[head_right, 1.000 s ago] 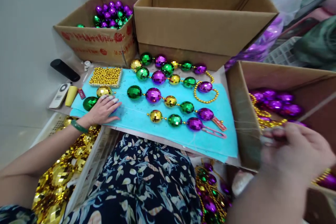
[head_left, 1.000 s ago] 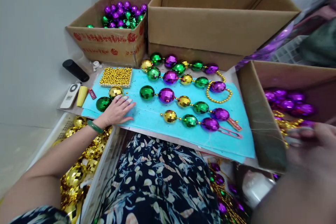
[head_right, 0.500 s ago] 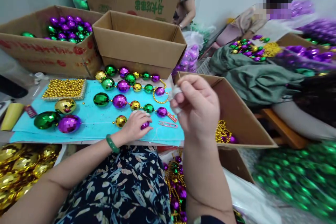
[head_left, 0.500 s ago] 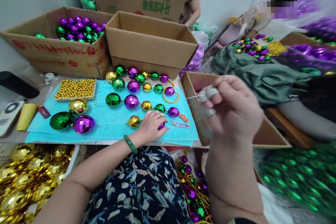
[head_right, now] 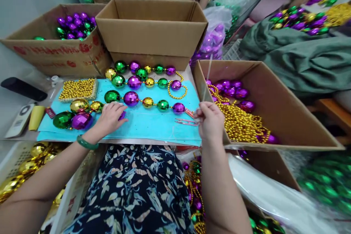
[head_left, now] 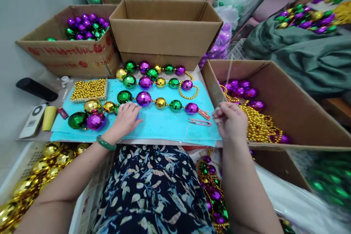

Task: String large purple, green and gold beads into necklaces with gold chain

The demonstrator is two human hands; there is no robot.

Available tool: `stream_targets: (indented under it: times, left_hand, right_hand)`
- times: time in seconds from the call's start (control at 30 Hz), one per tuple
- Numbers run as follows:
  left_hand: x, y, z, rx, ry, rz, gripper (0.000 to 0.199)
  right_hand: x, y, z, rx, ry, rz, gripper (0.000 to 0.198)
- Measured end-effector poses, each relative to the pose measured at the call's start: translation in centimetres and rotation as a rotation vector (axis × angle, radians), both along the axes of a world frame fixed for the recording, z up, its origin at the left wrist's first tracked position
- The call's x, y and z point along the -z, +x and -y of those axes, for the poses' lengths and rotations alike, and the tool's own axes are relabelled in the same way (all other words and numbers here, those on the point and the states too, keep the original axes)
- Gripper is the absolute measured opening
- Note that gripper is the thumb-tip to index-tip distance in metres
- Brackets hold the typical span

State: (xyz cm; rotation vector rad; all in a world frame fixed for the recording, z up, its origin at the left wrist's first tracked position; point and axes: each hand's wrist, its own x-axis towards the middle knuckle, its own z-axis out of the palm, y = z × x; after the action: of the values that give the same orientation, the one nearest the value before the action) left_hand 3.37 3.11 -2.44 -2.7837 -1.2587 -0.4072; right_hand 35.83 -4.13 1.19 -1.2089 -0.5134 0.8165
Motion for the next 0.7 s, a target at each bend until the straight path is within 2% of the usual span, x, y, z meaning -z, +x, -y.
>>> stream_targets:
  times: [0.07, 0.13, 0.23, 0.3, 0.33, 0.43, 0.47, 0.57, 0.63, 0.7]
  left_hand:
    - [-0.6, 1.1, 0.3, 0.024, -0.037, 0.123, 0.027]
    - [-1.3, 2.2, 0.4, 0.036, -0.089, 0.332, 0.026]
    - [-1.9, 3.8, 0.6, -0.069, -0.175, 0.706, 0.028]
    - [-1.8, 5.3, 1.3, -0.083, -0.244, 0.857, 0.028]
    - [-1.6, 6.2, 1.9, -0.034, -0.287, 0.880, 0.029]
    - [-0.8, 9.2, 4.1, 0.247, -0.462, 0.813, 0.035]
    - [-0.5, 10.0, 4.6, 0.289, -0.537, 0.809, 0.036]
    - [0.4, 10.8, 5.1, 0.265, -0.727, 0.792, 0.023]
    - [0.8, 10.2, 4.7, 0.206, -0.766, 0.771, 0.012]
    - [1.2, 9.2, 4.2, 0.157, -0.746, 0.752, 0.012]
  right_hand:
    - [0.8, -1.4, 0.1, -0.098, -0.018, -0.010, 0.021]
    - [0.7, -2.3, 0.2, -0.144, -0.020, -0.005, 0.021]
    - [-0.3, -2.9, 0.5, -0.150, 0.000, 0.016, 0.020]
    - [-0.8, -3.4, 0.7, -0.177, 0.004, 0.010, 0.021]
    - [-1.0, -3.7, 0.9, -0.206, -0.001, -0.003, 0.021]
    - [-1.0, -5.1, 1.5, -0.306, -0.036, -0.056, 0.022]
    - [-0.9, -5.5, 1.7, -0.329, -0.052, -0.065, 0.023]
    - [-0.3, -5.9, 2.3, -0.348, -0.092, -0.064, 0.022]
    - [0.3, -5.7, 2.3, -0.332, -0.104, -0.065, 0.022]
    - [1.1, -5.4, 2.2, -0.306, -0.110, -0.076, 0.024]
